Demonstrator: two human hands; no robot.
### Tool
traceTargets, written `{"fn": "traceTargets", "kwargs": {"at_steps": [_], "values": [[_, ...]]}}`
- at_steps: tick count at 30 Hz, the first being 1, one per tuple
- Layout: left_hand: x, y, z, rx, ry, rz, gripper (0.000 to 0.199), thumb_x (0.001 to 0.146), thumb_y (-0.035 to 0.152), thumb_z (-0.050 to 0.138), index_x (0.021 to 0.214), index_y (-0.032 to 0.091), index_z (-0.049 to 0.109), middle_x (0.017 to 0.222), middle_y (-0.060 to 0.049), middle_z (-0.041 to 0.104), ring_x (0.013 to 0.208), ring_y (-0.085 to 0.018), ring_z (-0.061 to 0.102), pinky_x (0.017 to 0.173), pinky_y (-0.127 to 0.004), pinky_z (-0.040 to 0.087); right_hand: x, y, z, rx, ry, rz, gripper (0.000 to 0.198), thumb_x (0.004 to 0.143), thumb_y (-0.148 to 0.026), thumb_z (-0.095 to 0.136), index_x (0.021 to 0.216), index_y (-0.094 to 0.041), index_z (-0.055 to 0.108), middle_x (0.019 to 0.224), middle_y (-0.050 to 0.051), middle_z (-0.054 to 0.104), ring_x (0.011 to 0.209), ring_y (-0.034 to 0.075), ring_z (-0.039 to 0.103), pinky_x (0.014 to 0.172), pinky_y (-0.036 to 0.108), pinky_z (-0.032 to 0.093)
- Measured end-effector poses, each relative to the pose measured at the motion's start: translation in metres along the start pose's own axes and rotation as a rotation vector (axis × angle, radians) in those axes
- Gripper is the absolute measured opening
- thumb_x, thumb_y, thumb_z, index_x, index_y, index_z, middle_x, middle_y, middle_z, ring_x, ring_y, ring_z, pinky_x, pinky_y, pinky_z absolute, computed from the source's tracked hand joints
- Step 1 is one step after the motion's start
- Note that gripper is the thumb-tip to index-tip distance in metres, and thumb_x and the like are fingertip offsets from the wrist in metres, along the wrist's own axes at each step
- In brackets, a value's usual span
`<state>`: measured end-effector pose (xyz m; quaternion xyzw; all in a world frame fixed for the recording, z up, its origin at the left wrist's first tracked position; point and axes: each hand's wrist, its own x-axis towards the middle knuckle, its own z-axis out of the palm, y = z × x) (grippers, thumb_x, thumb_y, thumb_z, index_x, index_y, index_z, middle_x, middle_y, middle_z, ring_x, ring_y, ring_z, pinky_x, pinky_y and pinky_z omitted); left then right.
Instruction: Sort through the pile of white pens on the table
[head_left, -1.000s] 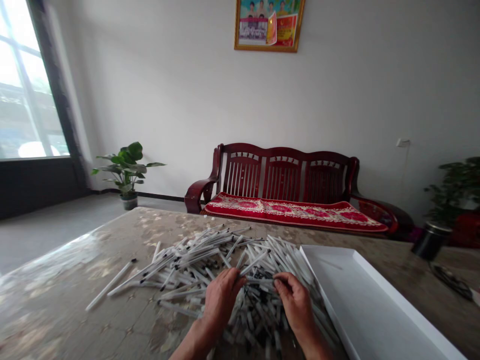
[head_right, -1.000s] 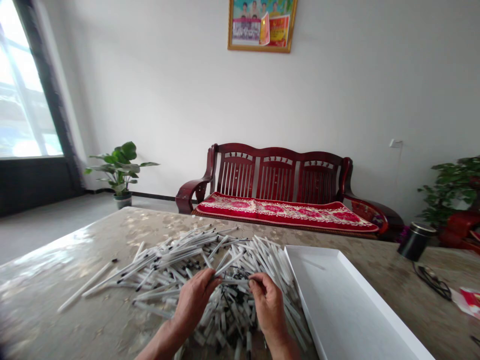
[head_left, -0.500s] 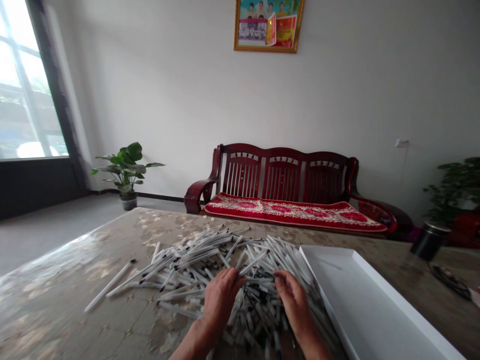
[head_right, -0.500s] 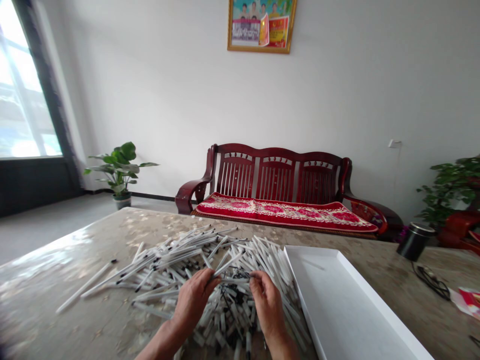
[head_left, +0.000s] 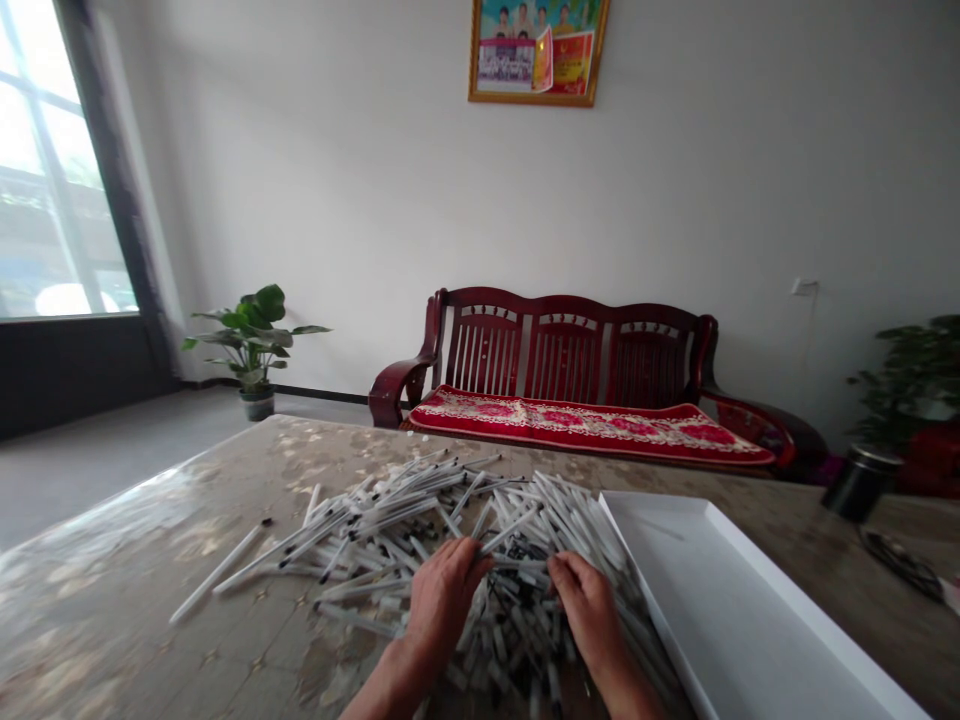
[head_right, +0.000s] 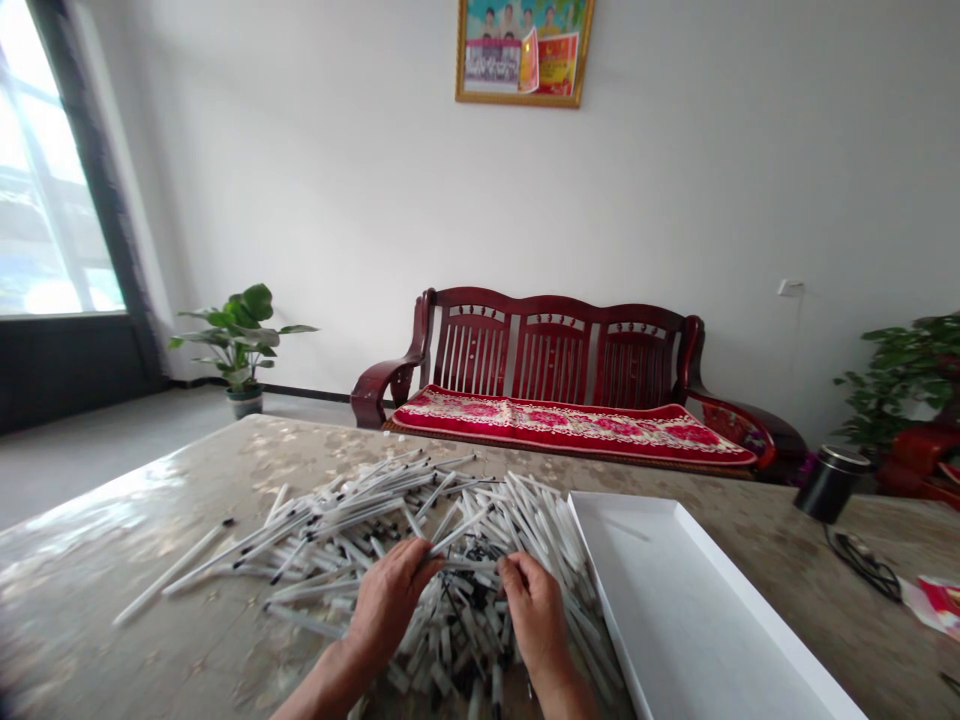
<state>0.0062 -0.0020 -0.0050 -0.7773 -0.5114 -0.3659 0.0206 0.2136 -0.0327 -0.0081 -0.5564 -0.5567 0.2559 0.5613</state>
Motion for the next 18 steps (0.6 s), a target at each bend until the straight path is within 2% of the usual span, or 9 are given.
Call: {"fn": "traceTargets", "kwargs": {"at_steps": [4, 6, 8, 11, 13, 18], "values": [[0.0004, 0.0002, 0.0003, 0.005, 0.026, 0.004, 0.018, 0.091, 0.024, 0.059, 0.073, 0.022, 0.058, 0.071, 0.002, 0.067, 0.069, -0.015, 0.066, 0.063, -0.023, 0.042, 0.0005, 0.0017, 0.0007, 0.048, 0.029, -0.043, 0.029, 0.08, -0.048, 0.063, 0.088, -0.022, 0.073, 0.078, 0.003, 0.072, 0.071, 0.022, 0.065, 0.066, 0.03, 0.053], [0.0007, 0.0004, 0.0003, 0.008, 0.038, 0.006, 0.018, 0.092, 0.024, 0.058, 0.074, 0.022, 0.058, 0.071, 0.003, 0.067, 0.068, -0.015, 0.066, 0.062, -0.023, 0.042, -0.0004, 0.0026, 0.0021, 0.097, 0.044, -0.022, 0.032, 0.08, -0.049, 0.064, 0.095, -0.023, 0.073, 0.086, 0.005, 0.074, 0.075, 0.023, 0.067, 0.066, 0.031, 0.054], [0.0008, 0.0003, 0.0005, 0.012, 0.043, 0.013, 0.019, 0.092, 0.024, 0.057, 0.073, 0.022, 0.058, 0.07, 0.003, 0.067, 0.068, -0.015, 0.066, 0.062, -0.023, 0.042, -0.0011, 0.0031, 0.0025, 0.107, 0.039, 0.015, 0.035, 0.083, -0.054, 0.06, 0.095, -0.024, 0.073, 0.081, 0.004, 0.073, 0.07, 0.022, 0.066, 0.059, 0.031, 0.053], [0.0007, 0.0002, 0.0008, 0.013, 0.029, 0.023, 0.02, 0.093, 0.026, 0.056, 0.073, 0.022, 0.058, 0.071, 0.002, 0.066, 0.068, -0.015, 0.066, 0.062, -0.023, 0.042, -0.0006, 0.003, 0.001, 0.018, -0.014, 0.041, 0.041, 0.088, -0.059, 0.051, 0.074, -0.025, 0.07, 0.06, 0.002, 0.065, 0.055, 0.02, 0.06, 0.049, 0.029, 0.047], [0.0007, 0.0009, 0.0003, 0.016, 0.006, 0.013, 0.021, 0.093, 0.027, 0.055, 0.073, 0.022, 0.058, 0.072, 0.002, 0.067, 0.07, -0.016, 0.066, 0.064, -0.023, 0.042, 0.0005, 0.0025, -0.0003, -0.05, -0.032, 0.012, 0.044, 0.087, -0.059, 0.052, 0.064, -0.024, 0.066, 0.055, 0.001, 0.062, 0.053, 0.019, 0.059, 0.05, 0.029, 0.047], [0.0019, 0.0062, -0.0028, 0.021, -0.135, -0.136, 0.023, 0.096, 0.029, 0.05, 0.076, 0.023, 0.059, 0.075, 0.0, 0.07, 0.074, -0.017, 0.068, 0.065, -0.023, 0.04, 0.0023, 0.0023, -0.0012, 0.005, 0.022, -0.021, 0.037, 0.084, -0.057, 0.057, 0.082, -0.024, 0.075, 0.067, 0.003, 0.072, 0.064, 0.023, 0.067, 0.06, 0.032, 0.054]]}}
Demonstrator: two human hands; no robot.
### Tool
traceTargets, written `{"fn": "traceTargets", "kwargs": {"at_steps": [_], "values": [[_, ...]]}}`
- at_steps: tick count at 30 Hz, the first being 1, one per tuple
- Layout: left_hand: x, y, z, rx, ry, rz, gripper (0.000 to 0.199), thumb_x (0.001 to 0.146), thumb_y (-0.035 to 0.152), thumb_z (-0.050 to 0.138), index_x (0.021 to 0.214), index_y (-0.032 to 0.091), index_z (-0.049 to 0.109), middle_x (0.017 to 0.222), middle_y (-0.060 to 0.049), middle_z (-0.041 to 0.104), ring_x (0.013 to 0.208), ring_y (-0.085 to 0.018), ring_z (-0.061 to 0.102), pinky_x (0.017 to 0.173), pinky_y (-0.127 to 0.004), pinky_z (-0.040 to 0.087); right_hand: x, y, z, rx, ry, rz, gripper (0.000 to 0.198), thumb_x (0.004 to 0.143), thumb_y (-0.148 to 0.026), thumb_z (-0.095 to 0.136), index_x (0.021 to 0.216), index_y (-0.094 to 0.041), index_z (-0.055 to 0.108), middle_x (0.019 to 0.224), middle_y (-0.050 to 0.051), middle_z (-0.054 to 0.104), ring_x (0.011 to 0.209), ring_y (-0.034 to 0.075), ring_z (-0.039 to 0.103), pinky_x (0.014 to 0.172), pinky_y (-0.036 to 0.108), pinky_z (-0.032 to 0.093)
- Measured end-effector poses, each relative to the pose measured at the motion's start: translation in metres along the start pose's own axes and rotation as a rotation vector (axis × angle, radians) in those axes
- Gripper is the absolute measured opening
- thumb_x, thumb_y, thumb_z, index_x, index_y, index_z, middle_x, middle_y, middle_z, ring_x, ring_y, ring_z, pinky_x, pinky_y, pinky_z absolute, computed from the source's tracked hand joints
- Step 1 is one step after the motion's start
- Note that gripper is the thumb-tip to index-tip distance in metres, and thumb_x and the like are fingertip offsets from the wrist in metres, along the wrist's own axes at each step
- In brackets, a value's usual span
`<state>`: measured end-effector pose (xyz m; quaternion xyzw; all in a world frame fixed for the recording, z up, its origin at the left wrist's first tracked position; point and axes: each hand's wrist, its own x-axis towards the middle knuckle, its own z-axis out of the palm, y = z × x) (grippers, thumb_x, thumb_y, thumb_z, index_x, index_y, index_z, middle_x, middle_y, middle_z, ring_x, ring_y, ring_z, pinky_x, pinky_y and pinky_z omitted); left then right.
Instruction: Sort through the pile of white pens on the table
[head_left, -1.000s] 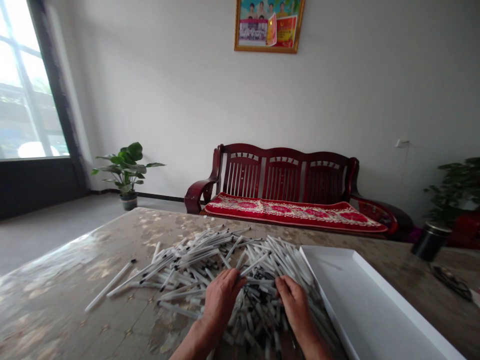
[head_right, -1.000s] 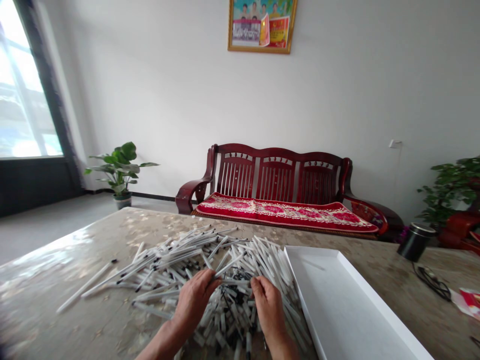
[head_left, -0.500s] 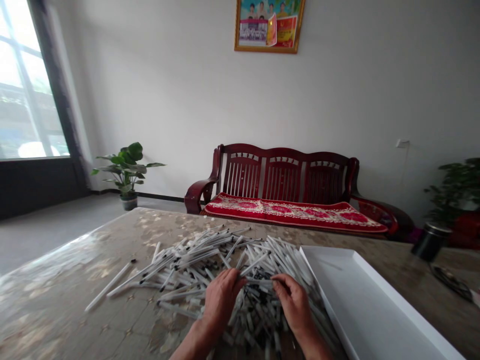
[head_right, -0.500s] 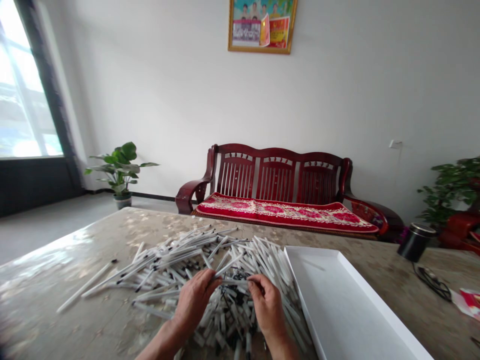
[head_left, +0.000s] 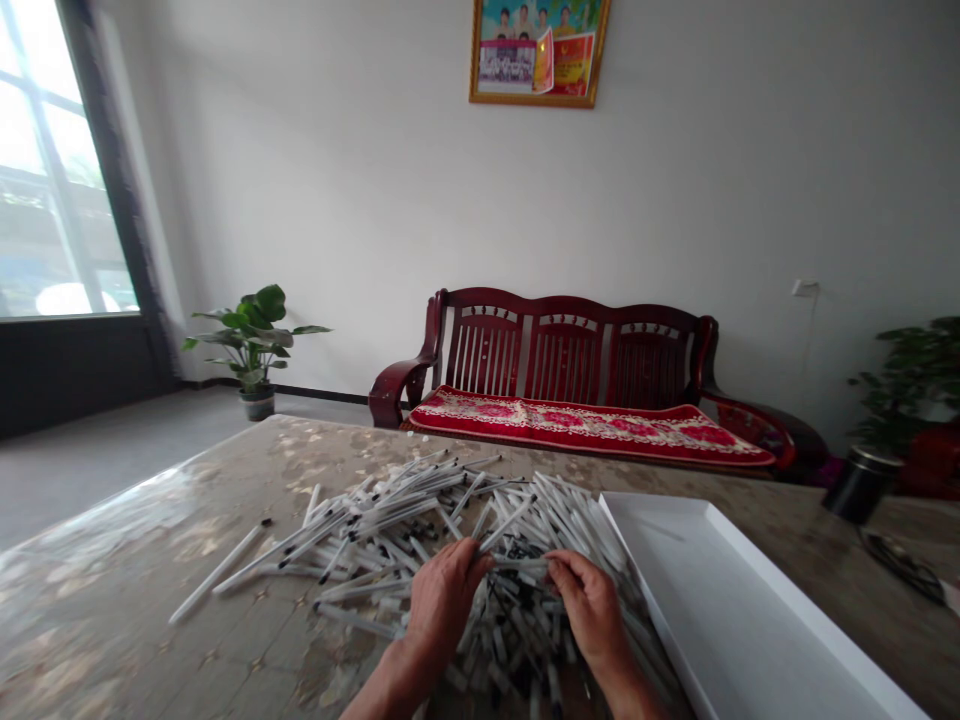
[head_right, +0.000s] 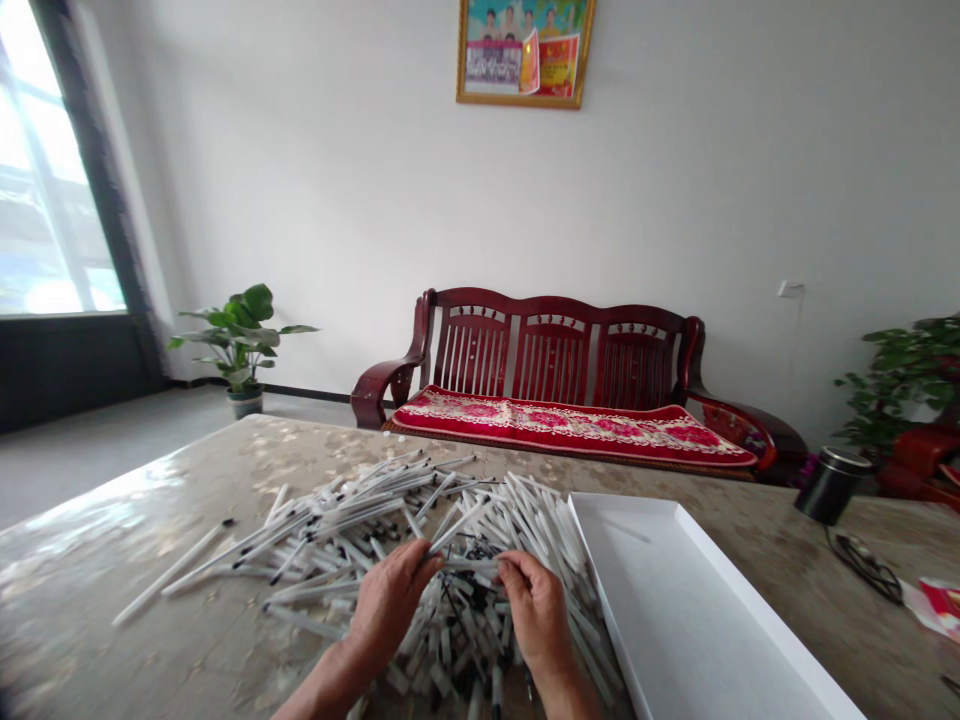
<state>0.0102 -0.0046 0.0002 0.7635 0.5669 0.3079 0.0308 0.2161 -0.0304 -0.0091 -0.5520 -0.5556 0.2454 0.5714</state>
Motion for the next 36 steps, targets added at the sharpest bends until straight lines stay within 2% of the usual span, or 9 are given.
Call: {"fn": "traceTargets", "kwargs": {"at_steps": [6, 10, 12, 14, 17, 21, 24, 30, 36], "values": [[0.004, 0.002, -0.001, -0.097, -0.163, -0.164, 0.029, 0.098, 0.034, 0.042, 0.078, 0.023, 0.059, 0.073, 0.001, 0.07, 0.073, -0.016, 0.068, 0.062, -0.023, 0.034, 0.002, 0.004, -0.003, 0.042, -0.037, -0.006, 0.03, 0.081, -0.053, 0.062, 0.089, -0.029, 0.077, 0.076, 0.003, 0.076, 0.069, 0.025, 0.071, 0.058, 0.033, 0.056], [0.008, -0.004, -0.005, -0.197, -0.156, -0.225, 0.035, 0.1, 0.035, 0.035, 0.078, 0.023, 0.059, 0.074, -0.001, 0.07, 0.074, -0.017, 0.067, 0.064, -0.023, 0.036, 0.007, 0.01, -0.005, 0.141, 0.044, 0.007, 0.028, 0.082, -0.049, 0.062, 0.091, -0.025, 0.075, 0.081, 0.005, 0.077, 0.07, 0.025, 0.072, 0.055, 0.032, 0.056], [0.01, -0.008, -0.006, -0.21, -0.128, -0.263, 0.035, 0.1, 0.037, 0.034, 0.08, 0.023, 0.059, 0.076, -0.001, 0.07, 0.076, -0.018, 0.067, 0.065, -0.023, 0.036, 0.009, 0.013, -0.007, 0.125, 0.055, 0.007, 0.028, 0.083, -0.047, 0.061, 0.092, -0.025, 0.074, 0.081, 0.006, 0.077, 0.068, 0.024, 0.071, 0.054, 0.031, 0.056], [0.01, -0.01, -0.007, -0.203, -0.106, -0.283, 0.033, 0.1, 0.038, 0.035, 0.082, 0.023, 0.059, 0.077, -0.001, 0.07, 0.076, -0.018, 0.066, 0.064, -0.023, 0.036, 0.009, 0.014, -0.006, 0.058, 0.057, -0.035, 0.026, 0.082, -0.045, 0.062, 0.091, -0.024, 0.076, 0.082, 0.006, 0.077, 0.069, 0.023, 0.071, 0.06, 0.032, 0.057], [0.009, -0.008, -0.006, -0.165, -0.108, -0.278, 0.031, 0.099, 0.037, 0.037, 0.081, 0.023, 0.058, 0.075, -0.001, 0.07, 0.073, -0.018, 0.066, 0.062, -0.023, 0.034, 0.007, 0.011, -0.003, -0.035, 0.073, -0.137, 0.024, 0.08, -0.042, 0.066, 0.091, -0.024, 0.078, 0.087, 0.006, 0.077, 0.077, 0.022, 0.07, 0.074, 0.032, 0.058], [0.006, -0.004, -0.002, -0.114, -0.119, -0.222, 0.028, 0.099, 0.035, 0.04, 0.08, 0.023, 0.058, 0.073, -0.001, 0.069, 0.071, -0.017, 0.066, 0.061, -0.023, 0.033, 0.002, 0.004, 0.0, -0.082, 0.069, -0.17, 0.031, 0.083, -0.046, 0.064, 0.095, -0.022, 0.078, 0.088, 0.008, 0.076, 0.075, 0.021, 0.069, 0.071, 0.029, 0.056], [0.004, -0.002, 0.0, -0.094, -0.124, -0.177, 0.027, 0.098, 0.033, 0.042, 0.079, 0.023, 0.058, 0.075, -0.001, 0.07, 0.072, -0.017, 0.066, 0.062, -0.023, 0.034, 0.001, 0.002, 0.0, -0.056, 0.063, -0.145, 0.033, 0.086, -0.048, 0.059, 0.096, -0.023, 0.078, 0.088, 0.007, 0.076, 0.077, 0.022, 0.07, 0.071, 0.029, 0.057], [0.003, -0.001, 0.004, -0.12, -0.13, -0.143, 0.026, 0.097, 0.032, 0.043, 0.078, 0.023, 0.06, 0.075, 0.0, 0.069, 0.073, -0.016, 0.066, 0.064, -0.022, 0.037, 0.003, 0.004, 0.0, -0.014, -0.012, -0.054, 0.03, 0.082, -0.049, 0.061, 0.086, -0.024, 0.078, 0.071, 0.003, 0.074, 0.059, 0.02, 0.066, 0.057, 0.028, 0.055], [0.006, -0.007, 0.001, -0.173, -0.113, -0.19, 0.027, 0.097, 0.033, 0.042, 0.079, 0.022, 0.06, 0.073, -0.001, 0.069, 0.069, -0.016, 0.065, 0.062, -0.023, 0.036, 0.01, 0.003, -0.01, 0.038, 0.064, 0.062, 0.039, 0.078, -0.058, 0.06, 0.079, -0.021, 0.073, 0.062, 0.004, 0.07, 0.052, 0.021, 0.064, 0.05, 0.031, 0.052]]}}
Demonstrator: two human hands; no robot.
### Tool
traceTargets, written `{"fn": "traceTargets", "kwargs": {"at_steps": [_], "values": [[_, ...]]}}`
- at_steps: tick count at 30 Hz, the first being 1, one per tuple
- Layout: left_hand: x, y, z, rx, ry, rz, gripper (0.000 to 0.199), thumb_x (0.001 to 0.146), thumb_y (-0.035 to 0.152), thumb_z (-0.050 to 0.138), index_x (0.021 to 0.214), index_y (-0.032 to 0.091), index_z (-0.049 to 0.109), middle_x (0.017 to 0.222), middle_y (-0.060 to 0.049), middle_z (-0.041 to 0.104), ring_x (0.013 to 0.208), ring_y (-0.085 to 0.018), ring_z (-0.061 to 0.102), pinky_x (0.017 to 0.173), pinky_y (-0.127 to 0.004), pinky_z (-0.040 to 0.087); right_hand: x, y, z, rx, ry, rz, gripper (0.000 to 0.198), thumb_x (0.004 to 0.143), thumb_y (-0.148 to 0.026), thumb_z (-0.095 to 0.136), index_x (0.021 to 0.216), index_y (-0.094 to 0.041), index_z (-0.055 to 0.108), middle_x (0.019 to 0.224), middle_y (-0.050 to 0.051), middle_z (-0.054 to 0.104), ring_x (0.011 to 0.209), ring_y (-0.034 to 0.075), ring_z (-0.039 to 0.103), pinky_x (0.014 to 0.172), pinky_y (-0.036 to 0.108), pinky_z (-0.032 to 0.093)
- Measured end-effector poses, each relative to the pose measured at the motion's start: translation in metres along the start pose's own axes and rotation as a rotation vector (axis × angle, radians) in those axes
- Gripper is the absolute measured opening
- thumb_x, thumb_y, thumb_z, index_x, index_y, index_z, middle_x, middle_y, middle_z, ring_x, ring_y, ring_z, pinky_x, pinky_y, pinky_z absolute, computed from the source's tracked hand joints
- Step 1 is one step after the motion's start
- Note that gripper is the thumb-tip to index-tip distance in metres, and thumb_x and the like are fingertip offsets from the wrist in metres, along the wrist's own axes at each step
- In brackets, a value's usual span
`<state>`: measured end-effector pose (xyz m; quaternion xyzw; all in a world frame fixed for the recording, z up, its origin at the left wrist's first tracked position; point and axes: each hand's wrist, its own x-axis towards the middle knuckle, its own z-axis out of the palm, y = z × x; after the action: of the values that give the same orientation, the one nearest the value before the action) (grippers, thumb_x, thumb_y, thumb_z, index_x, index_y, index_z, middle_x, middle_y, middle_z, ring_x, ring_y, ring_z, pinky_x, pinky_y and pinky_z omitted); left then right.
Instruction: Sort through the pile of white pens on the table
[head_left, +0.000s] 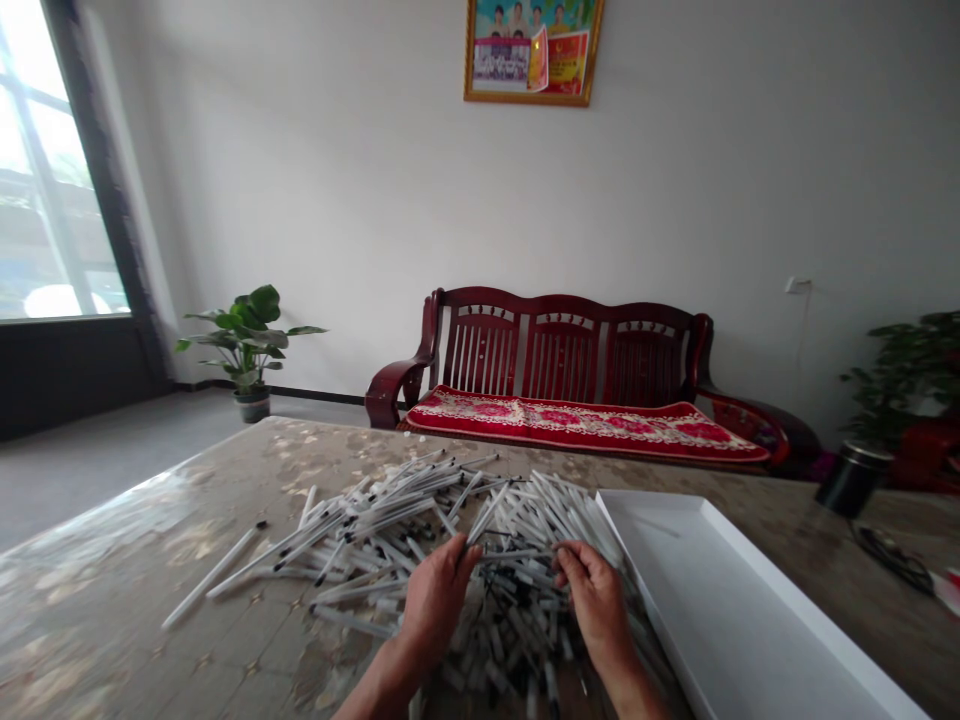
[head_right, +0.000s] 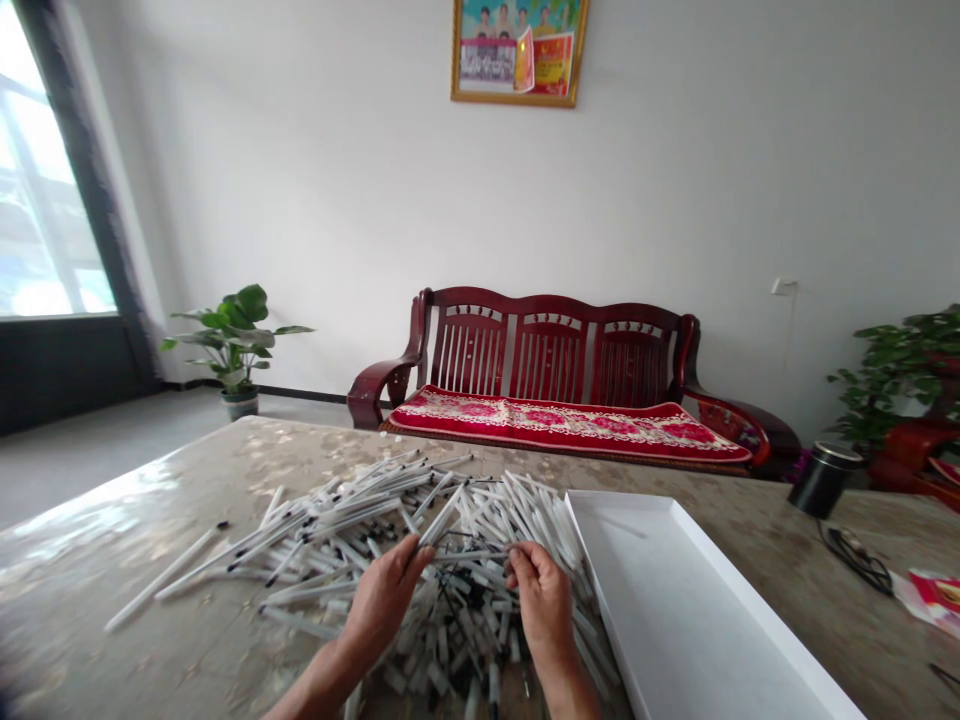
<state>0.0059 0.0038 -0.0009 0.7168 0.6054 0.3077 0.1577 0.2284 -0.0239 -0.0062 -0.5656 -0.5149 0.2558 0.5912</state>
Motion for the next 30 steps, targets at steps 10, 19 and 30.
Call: {"fn": "traceTargets", "kwargs": {"at_steps": [10, 19, 30], "values": [[0.003, 0.0, -0.009, -0.03, 0.161, -0.126, 0.023, 0.096, 0.035, 0.045, 0.083, 0.023, 0.06, 0.077, -0.002, 0.071, 0.075, -0.018, 0.065, 0.06, -0.022, 0.034, 0.013, 0.0, -0.045, -0.09, 0.492, 0.091, 0.062, 0.077, -0.074, 0.055, 0.095, -0.016, 0.069, 0.076, 0.011, 0.076, 0.061, 0.024, 0.069, 0.05, 0.028, 0.051], [0.004, -0.004, 0.003, -0.156, 0.179, 0.02, 0.027, 0.094, 0.038, 0.044, 0.079, 0.023, 0.06, 0.076, 0.0, 0.068, 0.068, -0.016, 0.061, 0.064, -0.023, 0.041, 0.015, 0.004, -0.049, -0.433, 0.516, -0.172, 0.059, 0.086, -0.068, 0.045, 0.099, -0.016, 0.072, 0.092, 0.013, 0.071, 0.077, 0.025, 0.065, 0.07, 0.034, 0.052], [-0.005, 0.002, 0.012, -0.292, 0.003, 0.152, 0.026, 0.091, 0.037, 0.049, 0.073, 0.021, 0.057, 0.068, 0.003, 0.061, 0.066, -0.013, 0.059, 0.063, -0.021, 0.042, -0.014, -0.008, 0.006, -0.24, -0.241, -0.352, 0.023, 0.093, -0.038, 0.057, 0.099, -0.029, 0.077, 0.092, 0.004, 0.077, 0.087, 0.022, 0.073, 0.078, 0.028, 0.057]]}}
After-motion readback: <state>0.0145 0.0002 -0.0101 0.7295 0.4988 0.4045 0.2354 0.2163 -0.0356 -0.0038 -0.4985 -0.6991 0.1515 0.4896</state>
